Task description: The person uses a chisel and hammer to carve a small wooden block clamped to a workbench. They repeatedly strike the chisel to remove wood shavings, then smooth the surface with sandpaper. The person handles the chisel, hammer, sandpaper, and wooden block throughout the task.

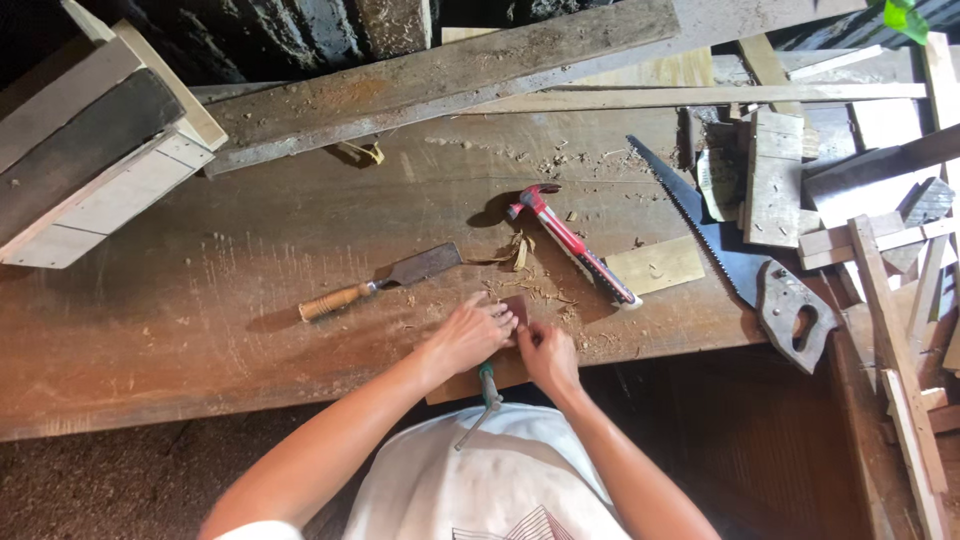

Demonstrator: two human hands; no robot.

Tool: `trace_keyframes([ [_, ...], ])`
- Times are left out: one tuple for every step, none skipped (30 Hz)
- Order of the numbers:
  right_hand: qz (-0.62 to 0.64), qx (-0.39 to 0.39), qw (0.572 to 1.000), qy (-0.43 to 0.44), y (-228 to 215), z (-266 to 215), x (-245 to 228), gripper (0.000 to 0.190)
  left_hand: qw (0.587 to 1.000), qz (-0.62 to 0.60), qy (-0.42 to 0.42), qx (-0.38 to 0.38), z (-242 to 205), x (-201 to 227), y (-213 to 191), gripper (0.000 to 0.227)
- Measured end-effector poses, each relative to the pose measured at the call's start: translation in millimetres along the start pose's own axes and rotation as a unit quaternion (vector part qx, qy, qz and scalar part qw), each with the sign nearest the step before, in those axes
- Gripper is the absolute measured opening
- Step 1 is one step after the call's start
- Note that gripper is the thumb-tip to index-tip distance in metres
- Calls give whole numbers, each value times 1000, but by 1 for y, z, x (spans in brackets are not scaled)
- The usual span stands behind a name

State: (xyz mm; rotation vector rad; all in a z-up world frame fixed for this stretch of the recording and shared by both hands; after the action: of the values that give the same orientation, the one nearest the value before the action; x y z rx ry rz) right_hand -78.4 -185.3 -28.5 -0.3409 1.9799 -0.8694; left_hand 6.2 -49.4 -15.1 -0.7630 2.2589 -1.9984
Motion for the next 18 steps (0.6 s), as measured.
trace_keyframes([
  [0,-6,1000,8,0,-4,2,34,1000,9,19,18,-3,5,-3,47],
  [1,-12,1000,14,1,-2,2,34,1000,-9,11,26,-2,4,-6,47],
  [2,-17,1000,19,2,-1,1,34,999,-26,3,34,-1,2,-10,47],
  [4,4,1000,-1,3,3,-1,34,998,-44,-4,40,1,1,-12,46],
  [6,25,999,-21,3,13,-4,35,998,-45,-32,-11,7,-6,-9,43],
  [4,43,998,-37,2,13,-2,36,995,-52,-59,-65,13,-10,-4,40],
  [5,31,999,-18,4,12,2,35,988,-58,-85,-118,14,-10,3,38],
  [8,27,1000,-6,2,21,3,34,990,-64,-76,-100,19,-12,0,39],
  [10,23,1000,6,0,26,3,33,992,-70,-67,-81,23,-14,-2,39],
  [11,18,1000,8,0,23,3,33,993,-80,-60,-67,18,-12,-1,40],
  [12,14,1000,10,1,18,4,33,998,-39,-37,-42,12,-7,1,43],
  [13,13,1000,12,0,13,4,33,1000,4,-11,-17,9,-3,1,47],
  [5,14,1000,0,-1,8,4,34,999,46,15,8,9,0,1,51],
  [-4,13,1000,-10,-2,-1,5,34,998,54,16,-1,6,3,5,50],
  [-13,12,1000,-19,-3,-6,5,35,998,61,17,-10,5,7,9,49],
  [-16,12,1000,-17,-5,-4,4,35,997,71,18,-17,8,6,9,49],
  [-18,12,1000,-15,-7,1,1,35,997,73,14,-13,12,3,8,49],
  [-20,11,1000,-12,-7,5,-1,35,997,76,9,-10,15,3,7,49],
])
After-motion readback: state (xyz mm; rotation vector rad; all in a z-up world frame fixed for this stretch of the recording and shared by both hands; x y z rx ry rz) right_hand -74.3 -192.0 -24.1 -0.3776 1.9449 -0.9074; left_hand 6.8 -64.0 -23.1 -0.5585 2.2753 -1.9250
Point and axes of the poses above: each hand's wrist, its own z-axis towards the middle knuckle, its own y-axis out of the palm, x = y × z, the point moved 4 cm from there along z, towards the middle knuckle, and after that the axes turned 2 degrees about -y, right-handed, at the moved point
